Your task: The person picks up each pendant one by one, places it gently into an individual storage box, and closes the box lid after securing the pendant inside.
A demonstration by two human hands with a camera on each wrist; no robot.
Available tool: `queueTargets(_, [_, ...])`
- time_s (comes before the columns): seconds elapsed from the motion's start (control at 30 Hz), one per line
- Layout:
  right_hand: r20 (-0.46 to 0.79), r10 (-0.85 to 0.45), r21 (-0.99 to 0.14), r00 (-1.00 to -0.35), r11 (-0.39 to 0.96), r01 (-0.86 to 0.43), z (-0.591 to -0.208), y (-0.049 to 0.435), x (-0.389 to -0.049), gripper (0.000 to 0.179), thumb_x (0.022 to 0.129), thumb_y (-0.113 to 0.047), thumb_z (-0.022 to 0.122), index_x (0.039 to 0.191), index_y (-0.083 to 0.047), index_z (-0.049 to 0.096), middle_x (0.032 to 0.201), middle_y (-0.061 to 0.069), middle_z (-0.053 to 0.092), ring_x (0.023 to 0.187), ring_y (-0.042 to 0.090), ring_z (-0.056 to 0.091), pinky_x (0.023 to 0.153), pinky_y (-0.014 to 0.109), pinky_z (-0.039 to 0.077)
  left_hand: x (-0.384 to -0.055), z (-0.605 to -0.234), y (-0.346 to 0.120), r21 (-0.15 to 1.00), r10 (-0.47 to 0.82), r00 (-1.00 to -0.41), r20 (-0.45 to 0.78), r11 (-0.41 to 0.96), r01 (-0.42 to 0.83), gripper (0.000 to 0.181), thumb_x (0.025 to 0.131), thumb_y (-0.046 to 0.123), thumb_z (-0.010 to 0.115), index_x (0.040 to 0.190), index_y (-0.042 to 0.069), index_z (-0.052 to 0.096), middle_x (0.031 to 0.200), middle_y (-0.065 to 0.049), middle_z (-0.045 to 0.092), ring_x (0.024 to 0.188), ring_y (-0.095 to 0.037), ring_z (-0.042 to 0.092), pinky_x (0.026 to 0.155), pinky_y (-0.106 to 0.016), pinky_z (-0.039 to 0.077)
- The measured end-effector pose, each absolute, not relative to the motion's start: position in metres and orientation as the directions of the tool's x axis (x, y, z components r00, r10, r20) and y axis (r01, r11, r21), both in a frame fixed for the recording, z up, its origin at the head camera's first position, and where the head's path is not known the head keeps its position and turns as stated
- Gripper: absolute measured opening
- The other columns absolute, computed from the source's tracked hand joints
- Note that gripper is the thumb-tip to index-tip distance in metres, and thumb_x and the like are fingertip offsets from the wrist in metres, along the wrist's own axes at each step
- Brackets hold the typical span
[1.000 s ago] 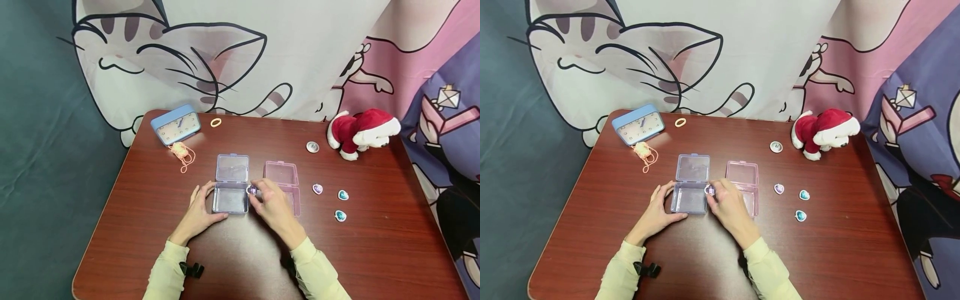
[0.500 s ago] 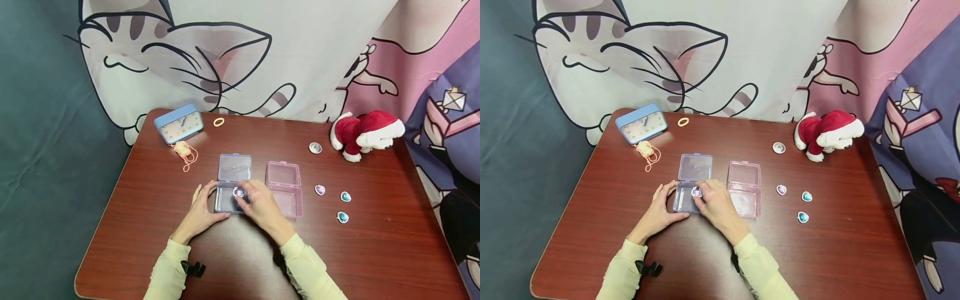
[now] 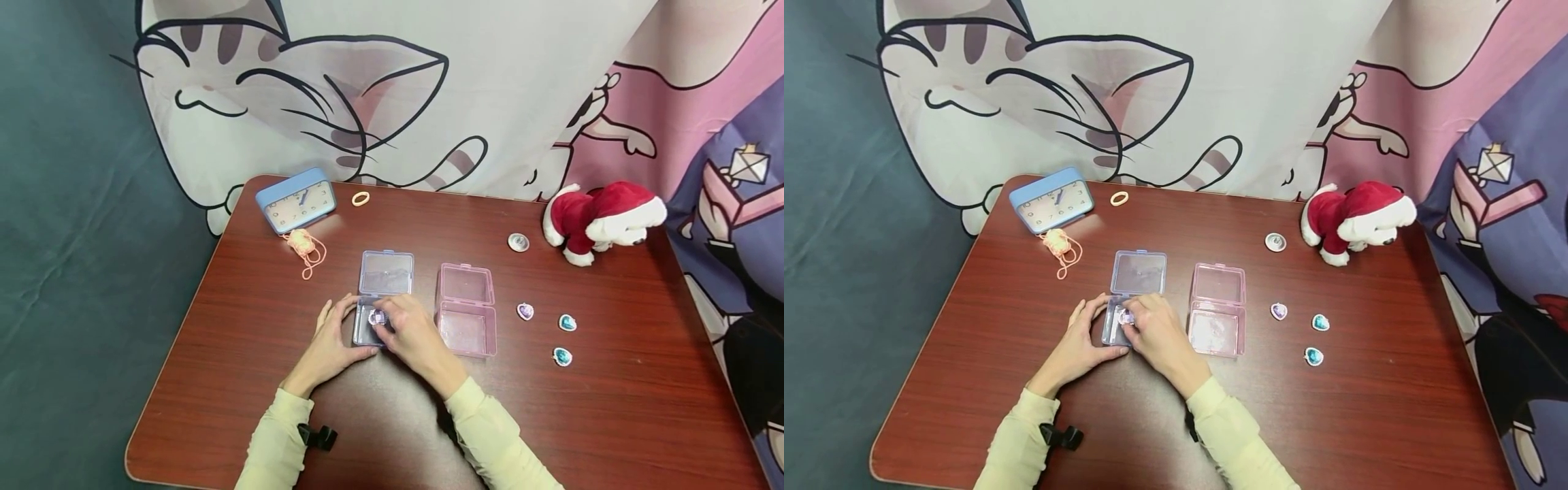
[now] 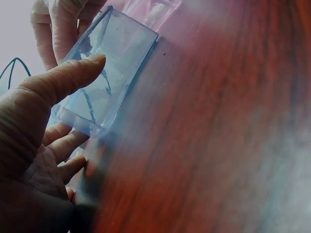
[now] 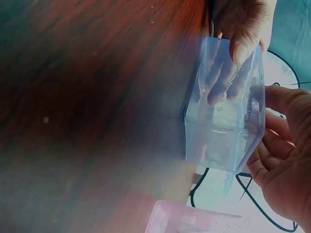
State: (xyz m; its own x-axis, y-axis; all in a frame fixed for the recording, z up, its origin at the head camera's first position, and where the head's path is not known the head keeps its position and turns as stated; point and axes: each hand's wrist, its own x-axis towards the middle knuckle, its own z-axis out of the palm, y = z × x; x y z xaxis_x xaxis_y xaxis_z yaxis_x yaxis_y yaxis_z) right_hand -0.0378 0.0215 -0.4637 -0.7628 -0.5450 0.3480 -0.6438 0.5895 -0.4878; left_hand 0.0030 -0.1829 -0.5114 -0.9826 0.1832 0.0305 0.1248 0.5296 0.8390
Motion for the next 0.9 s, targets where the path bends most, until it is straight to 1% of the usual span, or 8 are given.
queueTargets(0.17, [0.311,-0.553,-0.47,-0.773,0.618,-0.631,-0.464,0.018,-0.038,0.038,0.082,-0.014,0.09,0.114,0.0,0.076,0.111,0.009,0.077,0.103,0.025,0.069,0.094,0.038,0.059,0.003,-0.512,-0.183,0.838,0.184,-0.982,0.045,0.529,0.138,0.101,0.075,0.027,0.096,0.157,0.009,0.04,0.159,-0.015,0.051,0.157,-0.037,0.028,0.131,-0.053,0.004])
queueTargets(0.33, [0.287,-0.564,-0.462,-0.775,0.627,-0.627,-0.463,0.015,-0.039,0.038,0.082,-0.015,0.091,0.115,-0.001,0.076,0.111,0.009,0.077,0.104,0.025,0.068,0.093,0.039,0.058,0.003,-0.513,-0.183,0.84,0.18,-0.983,0.04,0.526,0.131,0.101,0.075,0.028,0.096,0.156,0.009,0.04,0.158,-0.015,0.052,0.157,-0.037,0.027,0.131,-0.052,0.004])
queueTargets(0.5, [0.281,-0.566,-0.462,-0.775,0.628,-0.626,-0.464,0.012,-0.038,0.037,0.082,-0.015,0.09,0.114,-0.002,0.077,0.111,0.009,0.078,0.104,0.026,0.068,0.093,0.04,0.058,0.003,-0.513,-0.183,0.843,0.185,-0.98,0.07,0.514,0.158,0.1,0.074,0.027,0.096,0.156,0.007,0.041,0.156,-0.016,0.054,0.156,-0.037,0.031,0.13,-0.055,0.005])
queueTargets(0.73, [0.263,-0.561,-0.442,-0.785,0.653,-0.615,-0.468,0.008,-0.038,0.036,0.082,-0.017,0.091,0.113,-0.004,0.077,0.111,0.008,0.077,0.104,0.025,0.067,0.091,0.039,0.059,0.003,-0.513,-0.183,0.844,0.18,-0.982,0.061,0.516,0.147,0.097,0.075,0.029,0.095,0.155,0.008,0.044,0.159,-0.015,0.049,0.156,-0.039,0.029,0.13,-0.055,0.005])
queueTargets(0.9, [0.253,-0.556,-0.432,-0.792,0.668,-0.607,-0.47,0.006,-0.038,0.036,0.082,-0.018,0.091,0.113,-0.004,0.077,0.11,0.007,0.078,0.103,0.024,0.066,0.089,0.039,0.059,0.003,-0.513,-0.184,0.839,0.188,-0.981,0.05,0.526,0.144,0.097,0.075,0.029,0.095,0.155,0.009,0.043,0.16,-0.014,0.048,0.158,-0.035,0.029,0.131,-0.052,0.003])
